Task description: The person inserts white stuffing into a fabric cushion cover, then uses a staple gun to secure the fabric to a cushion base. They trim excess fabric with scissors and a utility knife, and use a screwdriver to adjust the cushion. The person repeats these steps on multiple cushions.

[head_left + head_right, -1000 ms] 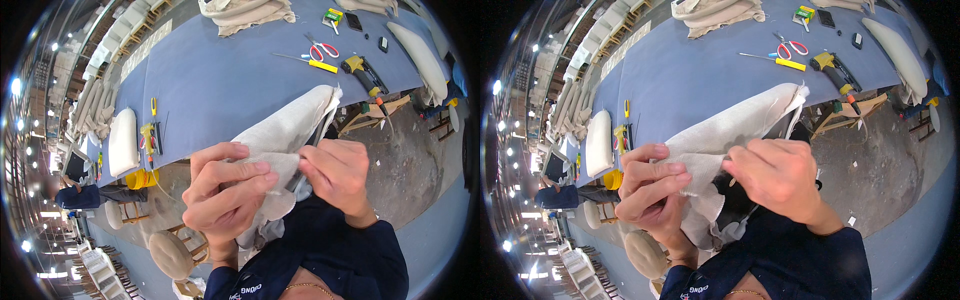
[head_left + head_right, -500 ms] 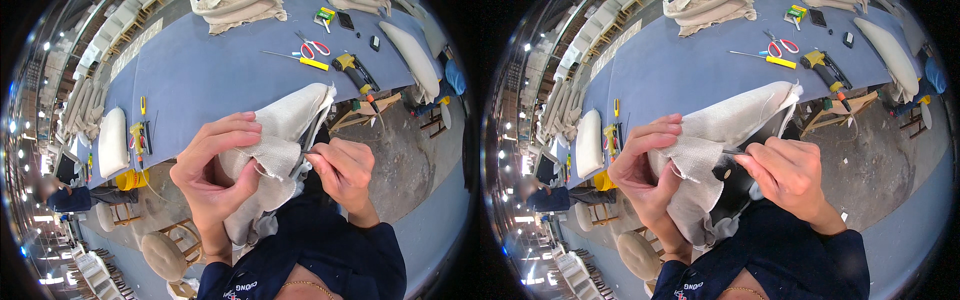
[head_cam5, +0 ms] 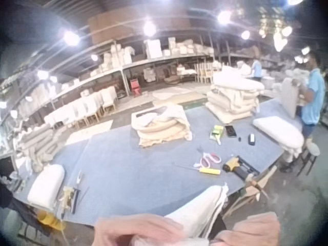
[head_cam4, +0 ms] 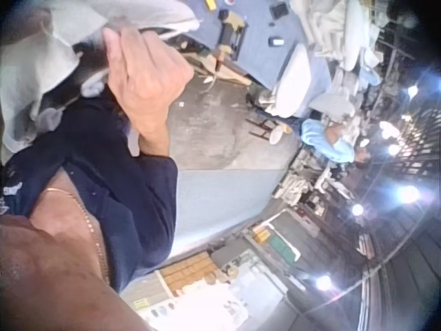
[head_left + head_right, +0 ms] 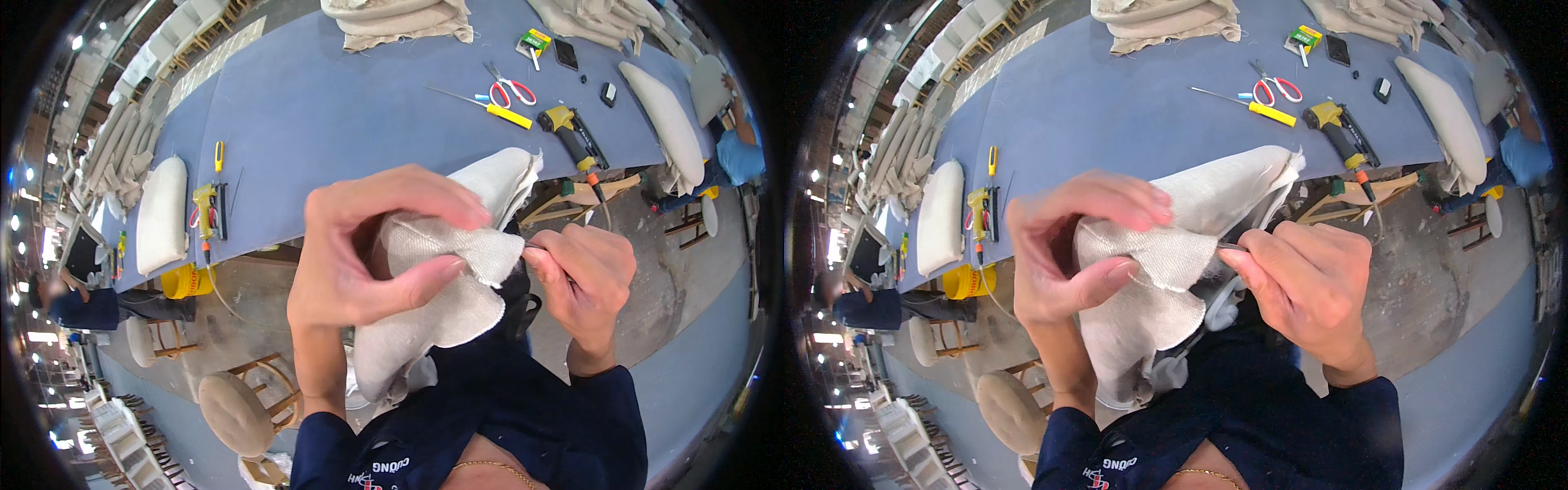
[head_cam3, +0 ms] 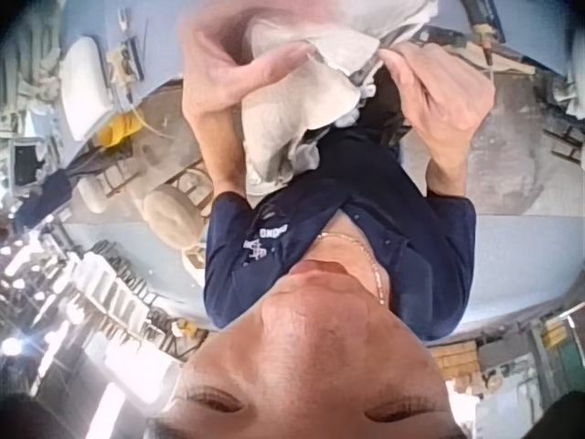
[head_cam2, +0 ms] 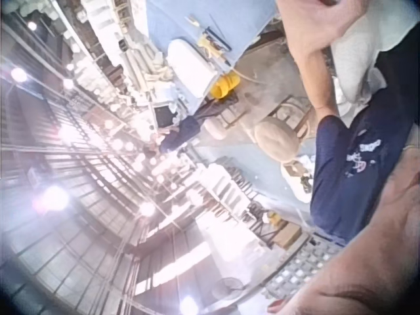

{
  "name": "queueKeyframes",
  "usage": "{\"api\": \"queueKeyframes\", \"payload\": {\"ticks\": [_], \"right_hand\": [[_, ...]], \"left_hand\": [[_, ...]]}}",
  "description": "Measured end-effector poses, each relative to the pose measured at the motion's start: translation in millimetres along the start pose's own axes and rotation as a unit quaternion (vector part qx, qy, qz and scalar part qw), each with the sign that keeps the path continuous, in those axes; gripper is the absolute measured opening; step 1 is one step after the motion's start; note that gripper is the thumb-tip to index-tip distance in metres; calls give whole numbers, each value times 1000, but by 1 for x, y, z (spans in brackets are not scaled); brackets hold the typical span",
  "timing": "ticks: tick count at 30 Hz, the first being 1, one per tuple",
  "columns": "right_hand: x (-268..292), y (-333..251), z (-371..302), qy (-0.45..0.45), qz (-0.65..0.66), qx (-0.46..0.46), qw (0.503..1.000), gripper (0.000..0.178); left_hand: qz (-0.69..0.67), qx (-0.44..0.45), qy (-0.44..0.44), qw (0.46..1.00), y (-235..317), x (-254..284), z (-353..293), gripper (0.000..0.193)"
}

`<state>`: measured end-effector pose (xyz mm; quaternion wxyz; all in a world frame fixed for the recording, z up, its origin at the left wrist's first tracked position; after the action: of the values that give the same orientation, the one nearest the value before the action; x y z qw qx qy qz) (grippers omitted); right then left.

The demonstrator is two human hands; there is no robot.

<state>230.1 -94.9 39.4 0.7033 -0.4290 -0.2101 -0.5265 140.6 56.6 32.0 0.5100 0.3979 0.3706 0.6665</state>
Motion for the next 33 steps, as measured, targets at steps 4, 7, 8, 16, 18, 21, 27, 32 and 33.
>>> {"api": "queueKeyframes", "payload": {"ticks": [4, 7, 8, 16, 18, 21, 27, 32, 33], "right_hand": [[4, -1, 4, -32, -35, -4, 999, 17], [11, -1, 0, -31, -43, -8, 999, 16], [14, 0, -3, -27, -45, -10, 999, 16], [22, -5, 7, -69, -73, 71, 992, 21], [22, -8, 15, -88, -73, 94, 989, 23], [26, -16, 19, -116, -100, 123, 980, 26], [25, -12, 19, -97, -96, 129, 982, 29], [22, -6, 22, -130, -91, 157, 975, 28], [20, -3, 22, -131, -78, 171, 973, 27]], "left_hand": [[-46, 11, 25, 999, -12, -9, 2, 32], [-32, 1, 27, 999, -10, -20, 5, 32], [-39, 9, 29, 999, -12, -24, 5, 32], [-33, -6, 44, 998, -4, -35, 1, 41], [-47, -12, 44, 998, -5, -38, 1, 43], [-37, -8, 40, 998, -2, -46, 5, 51], [-31, 21, 50, 998, -7, -42, 0, 55], [-14, 16, 46, 999, -8, -43, 0, 53], [-13, 20, 45, 999, -8, -42, 0, 53]]}}
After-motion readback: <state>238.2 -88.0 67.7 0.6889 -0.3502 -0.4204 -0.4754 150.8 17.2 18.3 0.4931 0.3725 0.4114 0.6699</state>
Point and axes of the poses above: each hand's wrist, its own z-axis towards the middle knuckle, its own x-axis out of the back of the hand, y = z × x, the point moved 10 cm from there along z, towards the middle knuckle, and after that the axes turned 13 degrees about -y, right-handed, at the moved point
